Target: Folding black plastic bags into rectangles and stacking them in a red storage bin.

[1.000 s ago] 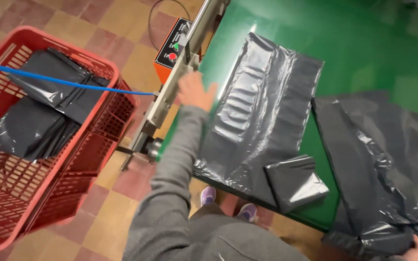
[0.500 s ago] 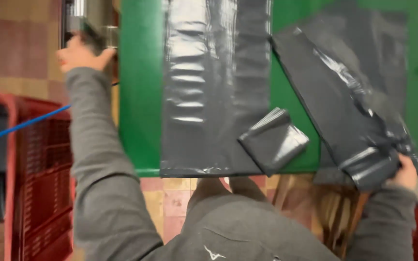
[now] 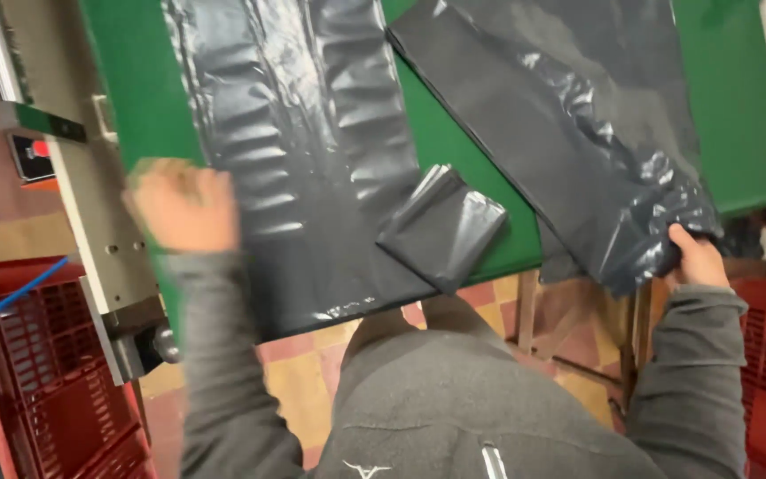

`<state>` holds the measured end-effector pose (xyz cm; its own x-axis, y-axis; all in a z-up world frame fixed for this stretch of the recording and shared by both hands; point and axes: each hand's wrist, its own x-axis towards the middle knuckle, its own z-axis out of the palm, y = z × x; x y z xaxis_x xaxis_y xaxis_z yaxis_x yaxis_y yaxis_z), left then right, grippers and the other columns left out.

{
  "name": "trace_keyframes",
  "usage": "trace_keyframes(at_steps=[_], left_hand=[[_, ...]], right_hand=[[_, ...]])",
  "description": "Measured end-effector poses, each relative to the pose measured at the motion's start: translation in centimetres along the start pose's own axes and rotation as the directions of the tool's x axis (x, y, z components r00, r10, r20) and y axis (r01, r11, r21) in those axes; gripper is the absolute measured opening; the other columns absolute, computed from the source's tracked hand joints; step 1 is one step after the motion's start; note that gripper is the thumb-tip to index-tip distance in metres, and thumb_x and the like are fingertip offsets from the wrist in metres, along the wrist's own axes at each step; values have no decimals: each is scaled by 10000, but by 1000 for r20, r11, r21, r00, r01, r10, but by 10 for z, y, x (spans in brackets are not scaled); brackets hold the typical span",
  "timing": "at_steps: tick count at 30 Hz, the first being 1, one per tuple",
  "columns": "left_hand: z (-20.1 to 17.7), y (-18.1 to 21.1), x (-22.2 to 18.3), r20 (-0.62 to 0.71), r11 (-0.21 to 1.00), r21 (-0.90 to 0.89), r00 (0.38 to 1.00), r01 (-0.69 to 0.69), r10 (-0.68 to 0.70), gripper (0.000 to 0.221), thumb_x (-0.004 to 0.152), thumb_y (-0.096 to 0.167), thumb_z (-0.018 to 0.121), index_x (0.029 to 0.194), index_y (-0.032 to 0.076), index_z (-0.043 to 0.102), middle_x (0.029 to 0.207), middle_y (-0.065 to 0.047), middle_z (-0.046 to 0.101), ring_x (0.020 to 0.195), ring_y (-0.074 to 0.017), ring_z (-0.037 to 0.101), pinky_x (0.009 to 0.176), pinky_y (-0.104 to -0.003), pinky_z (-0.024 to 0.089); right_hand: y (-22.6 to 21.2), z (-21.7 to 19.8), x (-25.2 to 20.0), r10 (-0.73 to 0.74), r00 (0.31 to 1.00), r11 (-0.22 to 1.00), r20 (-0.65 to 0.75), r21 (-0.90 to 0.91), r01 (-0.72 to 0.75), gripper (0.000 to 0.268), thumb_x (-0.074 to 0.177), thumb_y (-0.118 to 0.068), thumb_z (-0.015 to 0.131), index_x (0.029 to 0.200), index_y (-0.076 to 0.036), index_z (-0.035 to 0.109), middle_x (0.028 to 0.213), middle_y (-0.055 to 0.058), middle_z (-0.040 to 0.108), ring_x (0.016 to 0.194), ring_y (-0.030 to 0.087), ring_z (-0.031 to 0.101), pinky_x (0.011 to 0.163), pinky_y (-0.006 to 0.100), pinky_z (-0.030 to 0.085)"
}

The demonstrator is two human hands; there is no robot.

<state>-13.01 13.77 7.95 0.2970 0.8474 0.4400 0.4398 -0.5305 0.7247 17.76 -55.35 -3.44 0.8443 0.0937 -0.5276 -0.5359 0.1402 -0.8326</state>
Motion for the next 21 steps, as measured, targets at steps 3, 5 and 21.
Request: trace_keyframes(at_steps=[3,5,21], left_hand=[[12,83,-79,486,936,-27,814,-351,319,259,891,213,767,1095,72,692,1071,-127,701,1005,-370,637,878,-478,510],[18,94,-118,734,921,-188,575,-340,362,410,815,335,805,1118,83,690,1103,-110,682,1048,-361,617,847,-475,512],[-97,-47,-140,825,754,54,454,-655,335,750,619,265,872,1295,69,612,1437,-135,552,1387,-379,457,1040,-533,464]], right_hand=[[8,7,-26,-583,806,605,-99,-715,349,459,1047,-192,853,1290,30,533,1188,107,662,1029,219,663,924,368,561],[-15,106,-99,-793,609,446,-21,-700,558,338,969,-91,728,1219,29,536,1096,63,590,923,178,584,839,318,514],[38,251,-77,-609,706,2,361,-890,457,478,823,-257,829,1158,-15,587,1112,219,653,1034,422,630,902,497,501]])
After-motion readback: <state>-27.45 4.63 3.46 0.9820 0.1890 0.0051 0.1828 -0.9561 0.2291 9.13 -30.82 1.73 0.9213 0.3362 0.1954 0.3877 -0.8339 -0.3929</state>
